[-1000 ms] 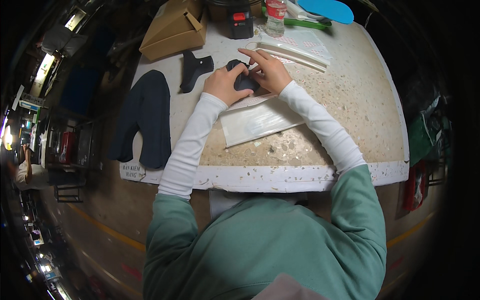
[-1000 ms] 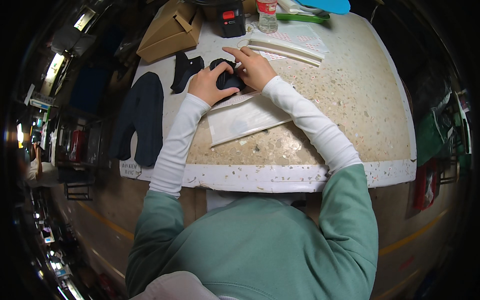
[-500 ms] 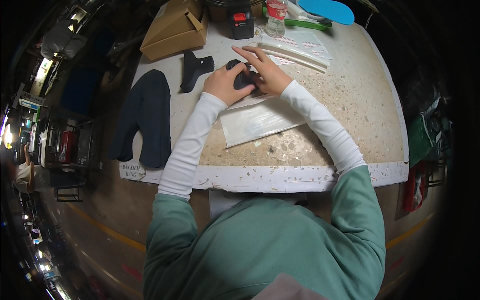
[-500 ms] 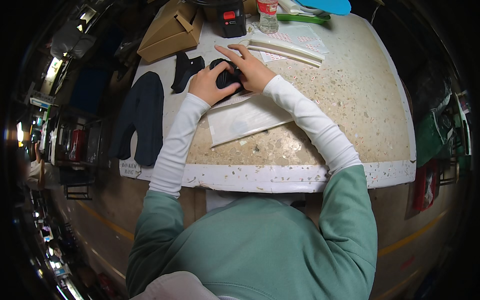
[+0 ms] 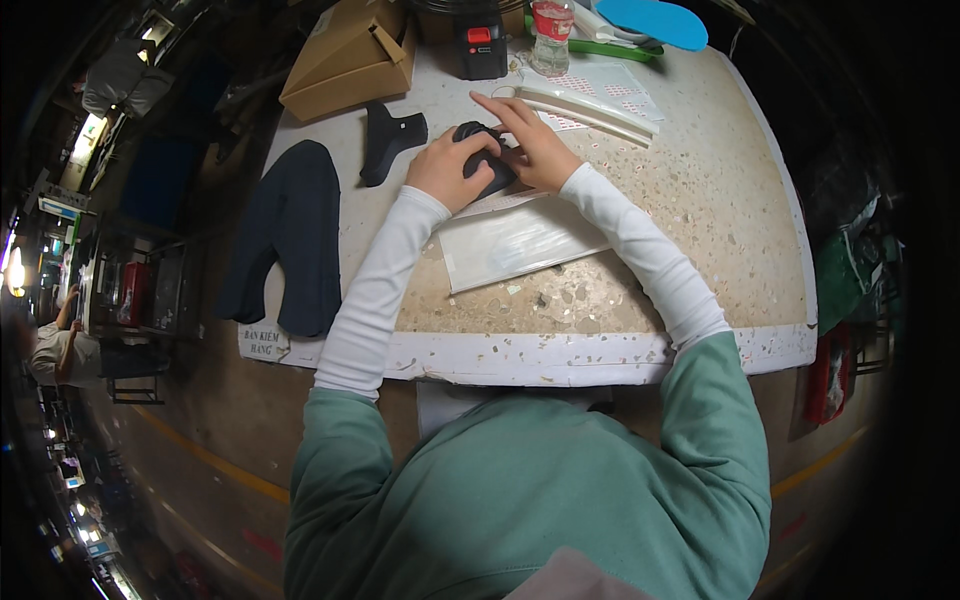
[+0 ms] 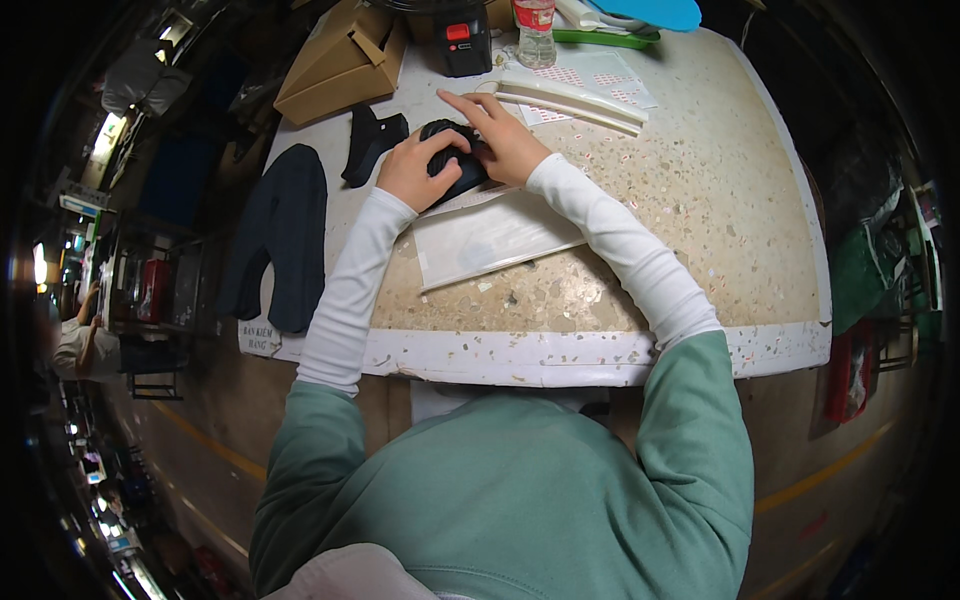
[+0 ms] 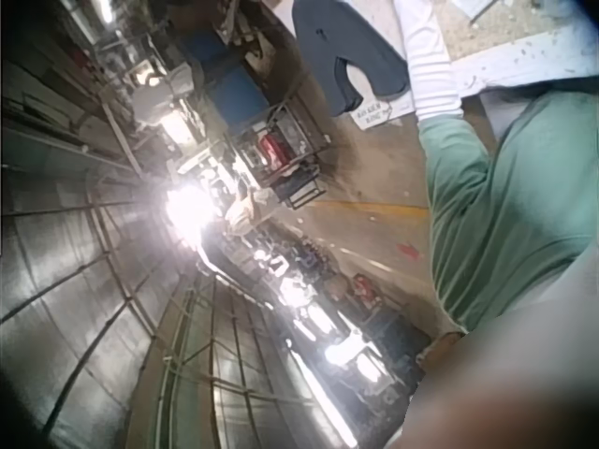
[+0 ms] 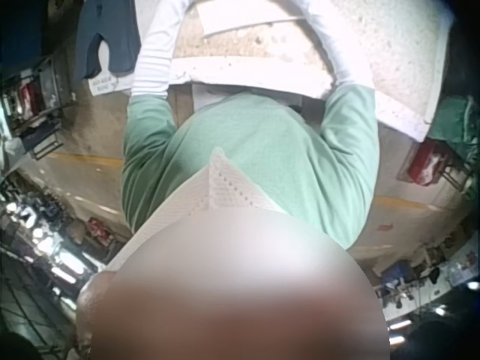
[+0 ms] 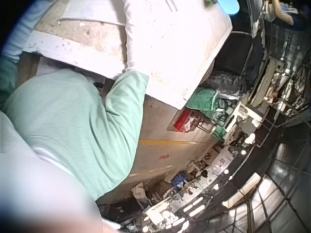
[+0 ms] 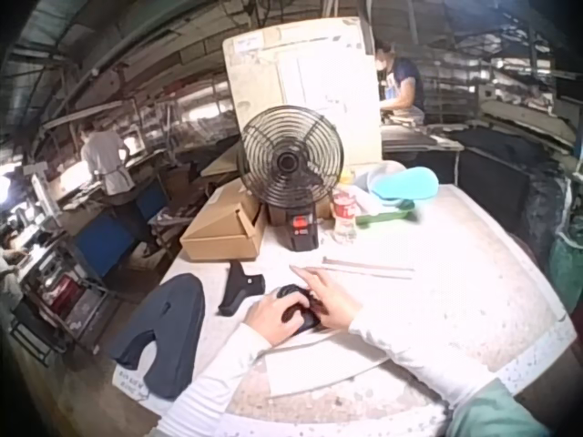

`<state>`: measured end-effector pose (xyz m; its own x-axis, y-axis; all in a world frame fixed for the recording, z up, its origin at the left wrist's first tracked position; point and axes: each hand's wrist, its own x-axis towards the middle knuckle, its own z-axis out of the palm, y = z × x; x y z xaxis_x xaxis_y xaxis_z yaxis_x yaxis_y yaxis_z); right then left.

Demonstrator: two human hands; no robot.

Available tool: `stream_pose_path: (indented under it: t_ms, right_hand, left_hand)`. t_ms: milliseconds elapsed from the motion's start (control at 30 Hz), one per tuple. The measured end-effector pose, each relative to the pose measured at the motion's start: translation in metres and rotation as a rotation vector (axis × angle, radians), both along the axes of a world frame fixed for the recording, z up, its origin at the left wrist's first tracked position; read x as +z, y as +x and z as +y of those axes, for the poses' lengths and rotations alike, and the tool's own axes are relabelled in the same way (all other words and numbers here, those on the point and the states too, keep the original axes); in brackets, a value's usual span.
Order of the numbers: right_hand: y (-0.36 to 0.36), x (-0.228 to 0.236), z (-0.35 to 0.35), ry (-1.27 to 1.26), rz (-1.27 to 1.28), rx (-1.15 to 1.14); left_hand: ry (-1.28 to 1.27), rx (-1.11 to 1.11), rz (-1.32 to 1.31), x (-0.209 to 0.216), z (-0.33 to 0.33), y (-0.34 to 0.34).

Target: The person repeatedly picks small adhesive dots from a sheet and presses them onto black foam pieces on a workbench. They handle several foam pieces one at a time, placing dots in specific locations and setting the pieces aside as they work.

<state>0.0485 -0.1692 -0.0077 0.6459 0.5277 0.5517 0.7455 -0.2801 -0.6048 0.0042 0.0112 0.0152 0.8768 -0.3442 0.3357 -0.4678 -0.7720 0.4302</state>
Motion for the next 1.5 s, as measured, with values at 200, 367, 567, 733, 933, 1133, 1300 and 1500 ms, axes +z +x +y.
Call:
stream_pose_path:
  t_ms: [200, 367, 567, 733, 933, 1133, 1300, 1500]
  right_hand:
    - [0.003, -0.009, 0.000, -0.008, 0.028, -0.055]
    - [0.006, -0.008, -0.007, 0.044, 0.119, -0.216]
    - [0.011, -0.012, -0.004, 0.468, 0.967, 0.073]
    - [0.007, -0.011, -0.002, 0.266, 0.899, -0.011]
    - [0.021, -0.008, -0.012, 0.549, 0.797, 0.039]
    - [0.032, -0.015, -0.023, 0.163, 0.498, -0.354]
    - [0.010, 0.011, -0.035, -0.369, 0.122, -0.180]
    - [-0.019, 0.022, -0.025, -0.517, 0.205, 0.152]
  left_hand:
    - [0.016, 0.020, 0.021, 0.000, -0.001, -0.003]
    - [-0.149, -0.084, 0.070, -0.003, 0.012, 0.009]
    - [-0.339, -0.156, -0.043, -0.001, 0.019, 0.010]
    - [-0.402, -0.082, 0.067, 0.007, 0.014, -0.001]
    - [-0.193, 0.108, 0.187, 0.019, 0.026, -0.017]
    - [0.051, -0.041, 0.081, 0.004, 0.012, -0.034]
    - [0.055, -0.037, 0.123, 0.006, 0.012, -0.036]
    - [-0.197, -0.149, 0.138, 0.008, 0.020, -0.029]
